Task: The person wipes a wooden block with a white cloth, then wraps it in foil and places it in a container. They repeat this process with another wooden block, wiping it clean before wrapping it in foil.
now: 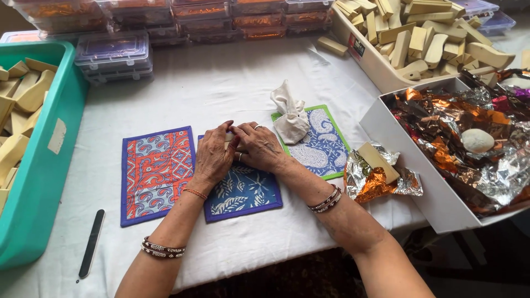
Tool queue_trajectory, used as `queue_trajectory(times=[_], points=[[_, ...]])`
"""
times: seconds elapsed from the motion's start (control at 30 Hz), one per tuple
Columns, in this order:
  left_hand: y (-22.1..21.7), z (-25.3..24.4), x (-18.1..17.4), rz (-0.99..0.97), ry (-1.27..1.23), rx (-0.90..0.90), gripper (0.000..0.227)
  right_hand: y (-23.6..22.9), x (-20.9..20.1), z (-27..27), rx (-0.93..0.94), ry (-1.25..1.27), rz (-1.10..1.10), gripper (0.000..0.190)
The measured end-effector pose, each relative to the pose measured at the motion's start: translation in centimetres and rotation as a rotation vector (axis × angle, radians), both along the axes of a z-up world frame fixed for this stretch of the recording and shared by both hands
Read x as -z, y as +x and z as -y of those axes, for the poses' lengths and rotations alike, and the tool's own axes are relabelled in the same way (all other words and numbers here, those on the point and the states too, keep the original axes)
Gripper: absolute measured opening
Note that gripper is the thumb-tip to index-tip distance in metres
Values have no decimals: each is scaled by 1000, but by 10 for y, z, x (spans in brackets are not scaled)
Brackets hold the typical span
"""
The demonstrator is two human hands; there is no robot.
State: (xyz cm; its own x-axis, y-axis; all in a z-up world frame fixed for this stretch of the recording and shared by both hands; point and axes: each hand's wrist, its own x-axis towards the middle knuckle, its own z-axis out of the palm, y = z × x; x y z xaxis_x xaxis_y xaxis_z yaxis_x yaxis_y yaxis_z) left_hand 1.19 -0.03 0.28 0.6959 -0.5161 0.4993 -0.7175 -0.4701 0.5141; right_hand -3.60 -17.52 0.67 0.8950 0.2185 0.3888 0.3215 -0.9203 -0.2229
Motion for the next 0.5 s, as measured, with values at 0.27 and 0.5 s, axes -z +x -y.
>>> queue_trajectory(times=[0.27,0.5], points=[[3,-5,-2,-73,-120,17,68,-28,-70,8,14,-15,98,80],[1,-4,-1,-79,-119,33,73,-154,-133,84,164,48,272,45]])
